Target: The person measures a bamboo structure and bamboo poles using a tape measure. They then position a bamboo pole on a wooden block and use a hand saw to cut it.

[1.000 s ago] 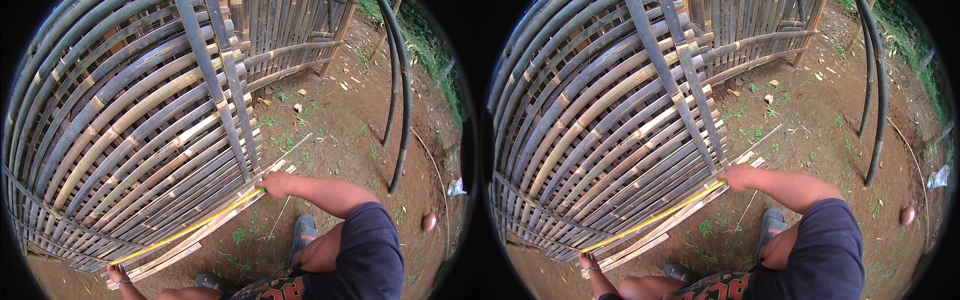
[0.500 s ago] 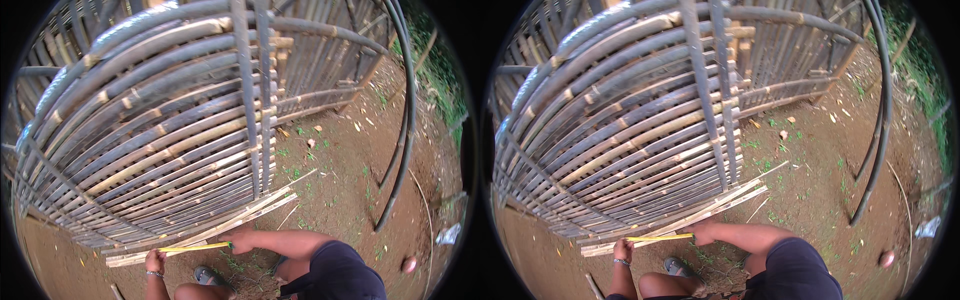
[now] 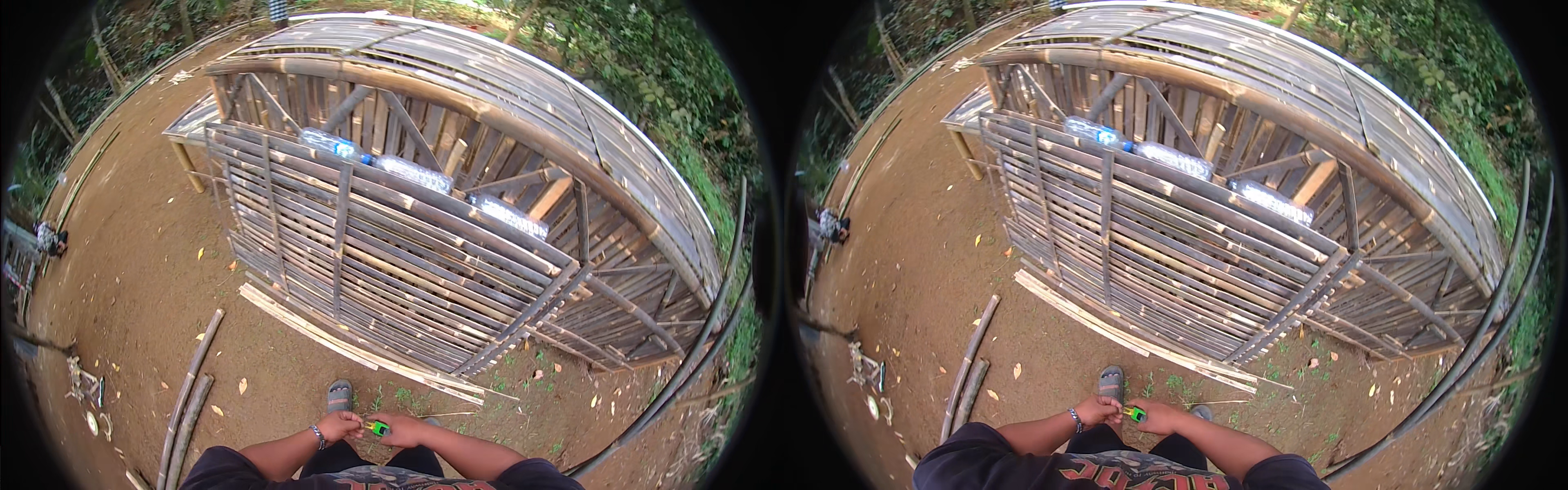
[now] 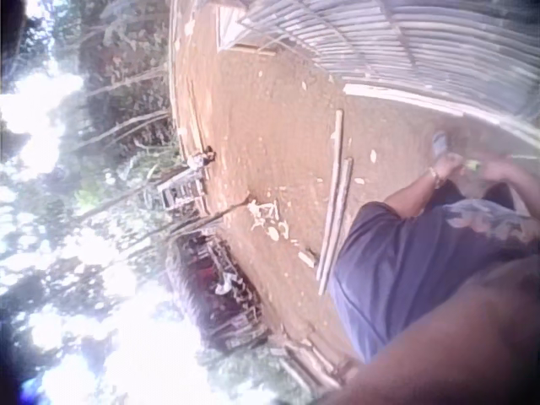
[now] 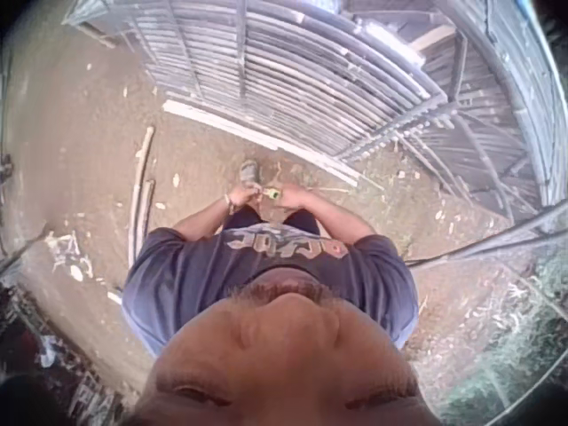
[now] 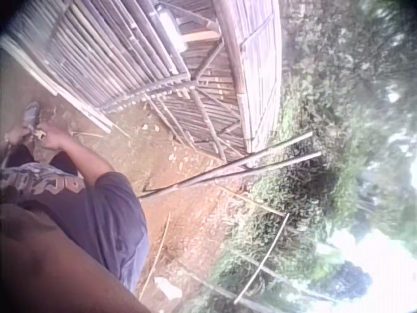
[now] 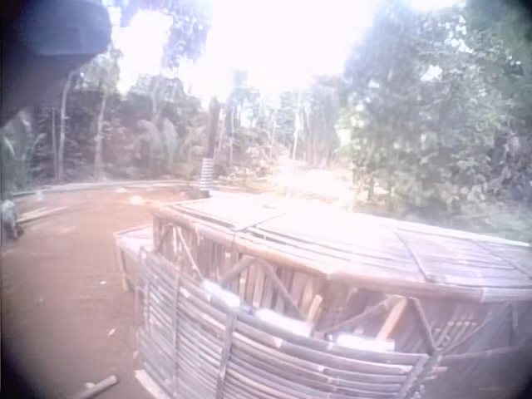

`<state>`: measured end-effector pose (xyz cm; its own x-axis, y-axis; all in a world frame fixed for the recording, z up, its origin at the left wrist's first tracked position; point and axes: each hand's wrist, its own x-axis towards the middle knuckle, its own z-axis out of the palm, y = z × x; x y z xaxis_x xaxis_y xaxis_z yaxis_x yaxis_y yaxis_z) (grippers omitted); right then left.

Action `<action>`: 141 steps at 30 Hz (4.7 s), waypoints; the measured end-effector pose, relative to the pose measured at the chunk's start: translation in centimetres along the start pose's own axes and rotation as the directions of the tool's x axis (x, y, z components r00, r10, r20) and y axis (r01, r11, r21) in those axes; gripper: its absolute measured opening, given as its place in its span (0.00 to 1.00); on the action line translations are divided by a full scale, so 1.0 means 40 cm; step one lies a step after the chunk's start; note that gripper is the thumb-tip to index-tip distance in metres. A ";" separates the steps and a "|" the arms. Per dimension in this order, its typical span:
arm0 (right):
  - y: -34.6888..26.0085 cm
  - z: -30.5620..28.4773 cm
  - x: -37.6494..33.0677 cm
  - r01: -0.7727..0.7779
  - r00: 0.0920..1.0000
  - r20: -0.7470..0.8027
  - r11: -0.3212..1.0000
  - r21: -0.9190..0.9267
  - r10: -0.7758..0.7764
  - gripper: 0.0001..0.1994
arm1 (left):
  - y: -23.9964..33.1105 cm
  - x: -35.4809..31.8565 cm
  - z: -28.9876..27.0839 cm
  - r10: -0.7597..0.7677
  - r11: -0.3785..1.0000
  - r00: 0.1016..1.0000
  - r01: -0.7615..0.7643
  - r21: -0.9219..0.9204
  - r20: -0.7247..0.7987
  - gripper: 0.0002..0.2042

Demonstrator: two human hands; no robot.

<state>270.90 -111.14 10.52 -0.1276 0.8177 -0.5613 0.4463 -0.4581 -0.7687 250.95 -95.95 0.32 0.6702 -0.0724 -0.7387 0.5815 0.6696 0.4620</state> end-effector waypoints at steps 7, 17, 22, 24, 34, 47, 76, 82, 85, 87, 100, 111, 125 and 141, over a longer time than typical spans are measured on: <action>-0.214 -0.041 -0.094 0.116 0.978 0.186 0.990 -0.081 -0.099 0.36 | -0.034 -0.213 0.150 0.159 0.982 0.982 -0.168 -0.089 -0.106 0.05; -0.088 -0.046 -0.091 0.255 0.957 0.228 0.889 -0.380 -0.177 0.37 | -0.193 -0.259 0.235 0.321 0.943 0.899 -0.332 0.015 -0.297 0.15; 0.253 -0.119 -0.036 -0.104 0.883 0.278 0.736 -0.669 0.378 0.39 | -0.467 -0.303 0.033 0.371 0.922 0.465 -0.082 0.378 -0.803 0.19; 0.383 -0.168 -0.029 0.092 0.824 0.378 0.558 -0.825 0.422 0.38 | -0.603 -0.372 -0.040 0.066 0.997 0.366 -0.060 0.048 -0.928 0.17; 0.192 -0.298 0.376 -0.053 0.756 0.350 0.584 -0.810 0.554 0.28 | -0.927 -0.666 -0.117 -0.466 0.858 -0.008 -0.249 -0.449 -0.885 0.21; -0.934 0.294 0.822 0.281 0.865 0.493 0.723 -0.631 0.094 0.30 | -0.821 -0.867 -0.220 -0.419 0.793 0.047 -0.468 -0.390 -0.907 0.19; -1.367 0.260 1.941 0.675 0.646 0.700 0.200 -0.710 0.305 0.19 | -0.341 -1.153 -0.804 -0.452 0.705 -0.166 -0.669 -0.236 -0.876 0.25; -1.493 0.430 1.907 0.532 0.715 0.640 0.375 -0.759 0.280 0.25 | -0.379 -1.121 -0.840 -0.548 0.661 -0.121 -0.669 -0.340 -0.827 0.22; -1.436 0.480 1.892 0.622 0.605 0.708 0.338 -0.706 0.365 0.25 | -0.479 -1.009 -0.783 -0.675 0.550 0.077 -0.610 -0.570 -0.734 0.24; -1.380 0.480 1.897 0.717 0.517 0.756 0.279 -0.638 0.401 0.24 | -0.549 -0.924 -0.726 -0.697 0.567 0.147 -0.486 -0.665 -0.702 0.23; -1.746 0.673 1.976 0.466 0.727 0.458 0.121 -0.876 0.512 0.23 | -0.789 -1.210 -0.999 -0.798 0.269 0.213 -0.712 -0.649 -0.564 0.24; -2.086 1.202 1.900 0.679 0.681 0.726 0.288 -0.675 0.094 0.35 | -1.013 -1.581 -1.239 -0.762 0.361 -0.160 -0.909 -0.206 -0.627 0.18; -1.956 1.230 2.351 0.578 0.600 0.427 0.002 -0.816 0.676 0.26 | -1.041 -1.381 -1.131 -0.764 0.338 0.387 -0.441 -0.831 -0.516 0.21; -3.045 2.225 2.699 0.576 0.621 0.784 0.670 -0.469 0.015 0.26 | -0.992 -2.444 -2.149 -0.779 0.463 -0.243 -0.844 -0.270 -0.578 0.23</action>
<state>123.94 1.91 16.27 -0.7667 0.2274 -0.6004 0.6409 0.3273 -0.6944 122.71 -51.90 11.99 -0.8824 -0.0770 -0.4641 -0.4207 0.5705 0.7053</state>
